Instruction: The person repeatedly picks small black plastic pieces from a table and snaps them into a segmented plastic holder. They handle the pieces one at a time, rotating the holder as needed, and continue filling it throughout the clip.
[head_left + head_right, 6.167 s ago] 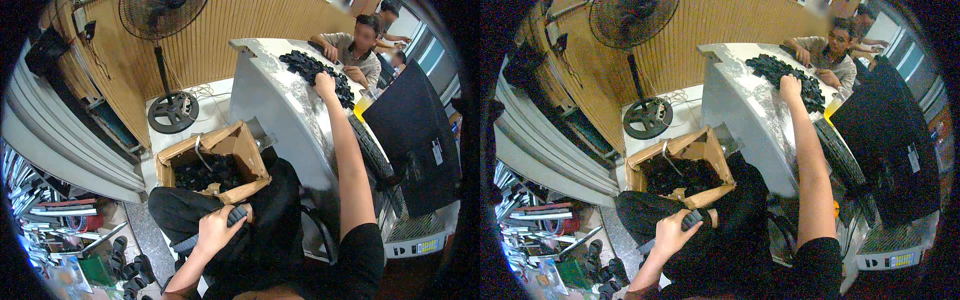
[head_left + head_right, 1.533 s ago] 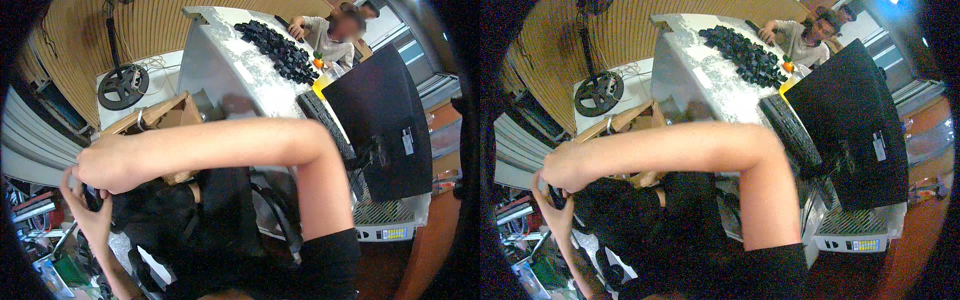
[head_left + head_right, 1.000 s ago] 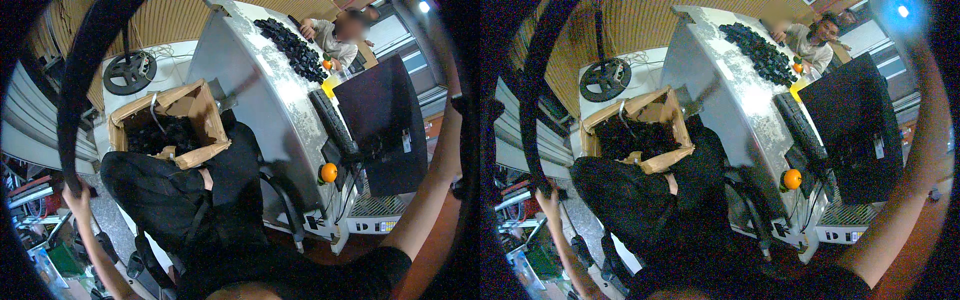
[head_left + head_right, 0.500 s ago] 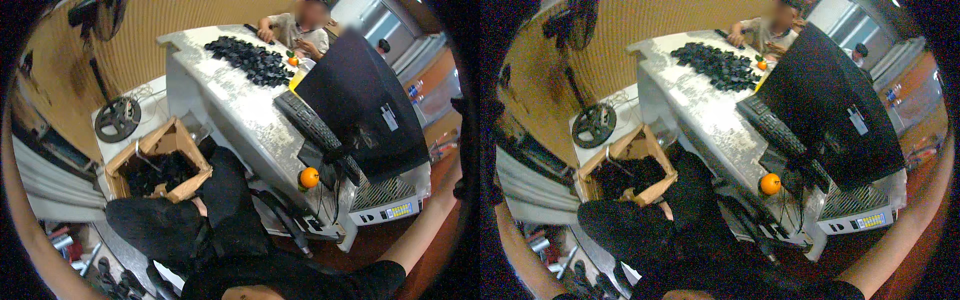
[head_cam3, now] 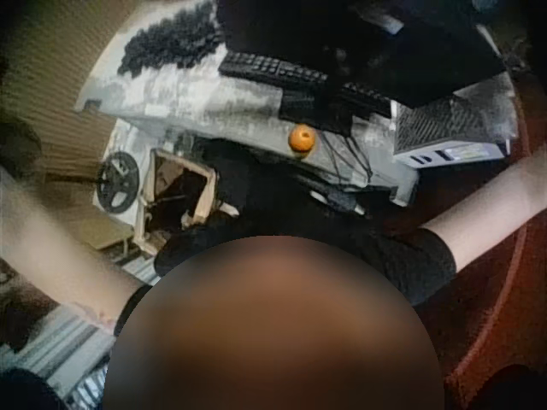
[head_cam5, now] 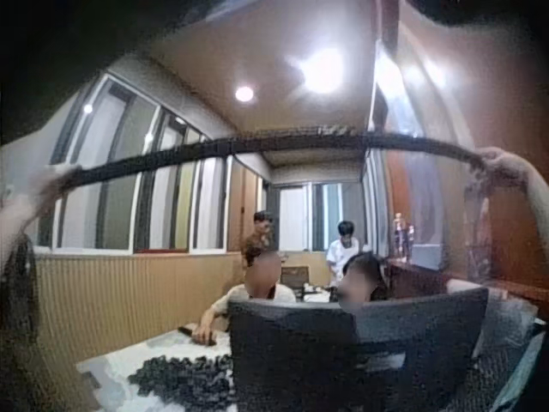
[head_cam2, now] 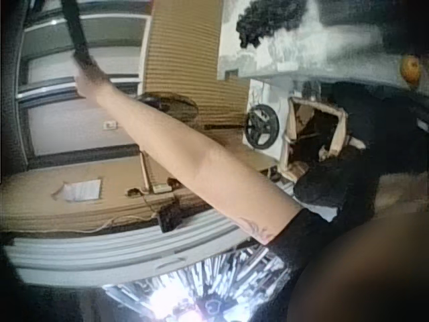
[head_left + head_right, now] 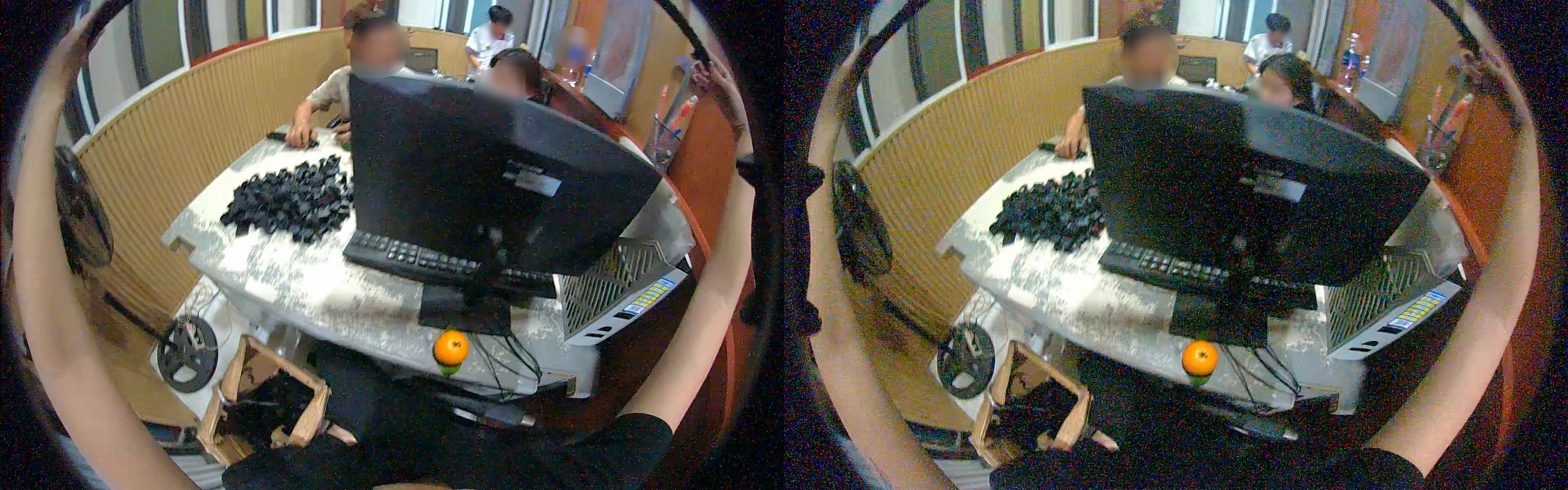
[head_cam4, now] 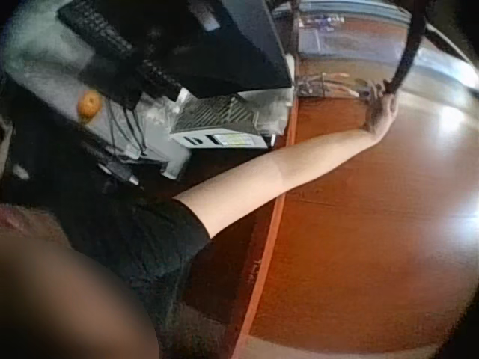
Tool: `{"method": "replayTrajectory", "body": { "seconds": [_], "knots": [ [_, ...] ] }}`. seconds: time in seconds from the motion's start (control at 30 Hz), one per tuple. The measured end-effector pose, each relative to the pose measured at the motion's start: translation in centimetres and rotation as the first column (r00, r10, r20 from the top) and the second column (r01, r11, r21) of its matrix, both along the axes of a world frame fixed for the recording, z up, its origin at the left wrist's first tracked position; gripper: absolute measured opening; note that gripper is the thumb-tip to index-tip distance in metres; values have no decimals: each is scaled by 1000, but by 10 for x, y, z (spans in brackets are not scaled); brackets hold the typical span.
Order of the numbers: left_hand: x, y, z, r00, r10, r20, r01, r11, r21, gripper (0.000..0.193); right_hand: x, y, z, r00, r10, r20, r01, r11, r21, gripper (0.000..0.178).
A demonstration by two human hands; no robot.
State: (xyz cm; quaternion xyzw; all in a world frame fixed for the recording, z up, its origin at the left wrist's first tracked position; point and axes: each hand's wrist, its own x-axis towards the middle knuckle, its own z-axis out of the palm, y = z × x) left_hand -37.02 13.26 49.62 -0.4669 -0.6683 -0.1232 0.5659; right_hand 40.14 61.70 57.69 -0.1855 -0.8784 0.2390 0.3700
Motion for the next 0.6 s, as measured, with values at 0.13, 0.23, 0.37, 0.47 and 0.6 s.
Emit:
{"method": "replayTrajectory", "body": {
  "seconds": [0.13,0.23,0.37,0.47,0.6],
  "knots": [
    [-25,36,27,993,-115,11,115,992,-50,31,24,32,-10,997,-19,81,24,998,-53,68],
    [-37,53,49,980,-199,14,199,975,-102,31,26,33,-29,988,-71,-137,62,996,-65,67],
    [-41,63,69,993,-112,-39,104,982,-160,37,22,21,-43,991,-77,110,99,974,-204,46],
    [-16,58,65,953,237,-188,-263,956,-129,39,24,20,-45,985,-69,156,107,963,-248,45],
    [41,45,41,939,332,-92,-339,939,-64,37,32,33,-50,999,-53,-3,51,977,-205,56]
  ]
}}
